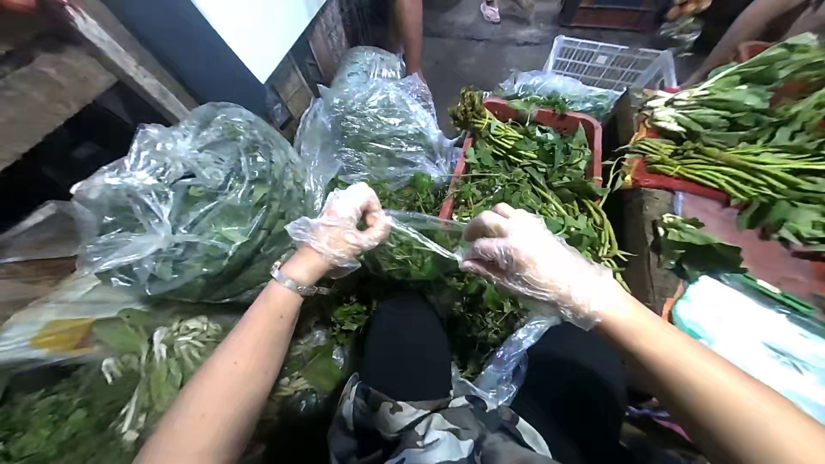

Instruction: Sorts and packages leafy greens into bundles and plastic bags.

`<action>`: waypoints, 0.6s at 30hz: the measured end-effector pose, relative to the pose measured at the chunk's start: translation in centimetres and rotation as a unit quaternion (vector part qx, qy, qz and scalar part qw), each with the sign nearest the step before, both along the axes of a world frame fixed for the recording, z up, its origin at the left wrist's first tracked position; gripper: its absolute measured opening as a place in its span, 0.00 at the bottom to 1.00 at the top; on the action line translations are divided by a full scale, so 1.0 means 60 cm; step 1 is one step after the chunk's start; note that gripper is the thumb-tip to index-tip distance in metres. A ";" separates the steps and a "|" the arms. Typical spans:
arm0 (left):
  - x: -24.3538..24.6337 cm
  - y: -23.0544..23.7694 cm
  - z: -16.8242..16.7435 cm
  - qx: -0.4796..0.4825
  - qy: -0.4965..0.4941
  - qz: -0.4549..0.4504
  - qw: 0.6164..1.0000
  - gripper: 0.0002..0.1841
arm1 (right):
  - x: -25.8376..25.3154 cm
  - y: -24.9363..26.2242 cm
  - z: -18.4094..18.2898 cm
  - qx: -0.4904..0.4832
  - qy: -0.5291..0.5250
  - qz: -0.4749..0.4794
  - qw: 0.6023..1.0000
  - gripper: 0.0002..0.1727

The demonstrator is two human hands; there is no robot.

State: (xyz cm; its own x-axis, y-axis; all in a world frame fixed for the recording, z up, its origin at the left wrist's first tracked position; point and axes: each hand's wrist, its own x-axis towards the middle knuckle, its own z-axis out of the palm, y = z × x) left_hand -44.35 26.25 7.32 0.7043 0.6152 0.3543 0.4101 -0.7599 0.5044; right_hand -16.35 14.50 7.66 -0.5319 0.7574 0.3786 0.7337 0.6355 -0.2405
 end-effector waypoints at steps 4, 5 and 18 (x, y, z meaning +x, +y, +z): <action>-0.020 -0.001 0.019 -0.014 0.071 -0.073 0.995 0.13 | 0.006 -0.011 0.002 -0.058 -0.014 -0.036 0.998 0.16; -0.027 -0.001 0.016 -0.043 0.064 -0.091 0.993 0.14 | 0.005 -0.014 -0.003 -0.079 0.019 -0.063 0.995 0.15; 0.086 -0.128 -0.147 -0.559 -0.661 -0.004 0.501 0.30 | -0.106 -0.010 -0.098 -0.254 0.723 0.014 0.642 0.17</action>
State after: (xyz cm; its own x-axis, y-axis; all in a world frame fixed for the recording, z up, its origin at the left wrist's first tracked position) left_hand -39.21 18.55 -1.49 0.3124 0.9487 -0.0483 -0.8445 0.3007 0.4431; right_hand -22.68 13.90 1.76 0.0831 0.9763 0.1997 -0.5006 0.2142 -0.8387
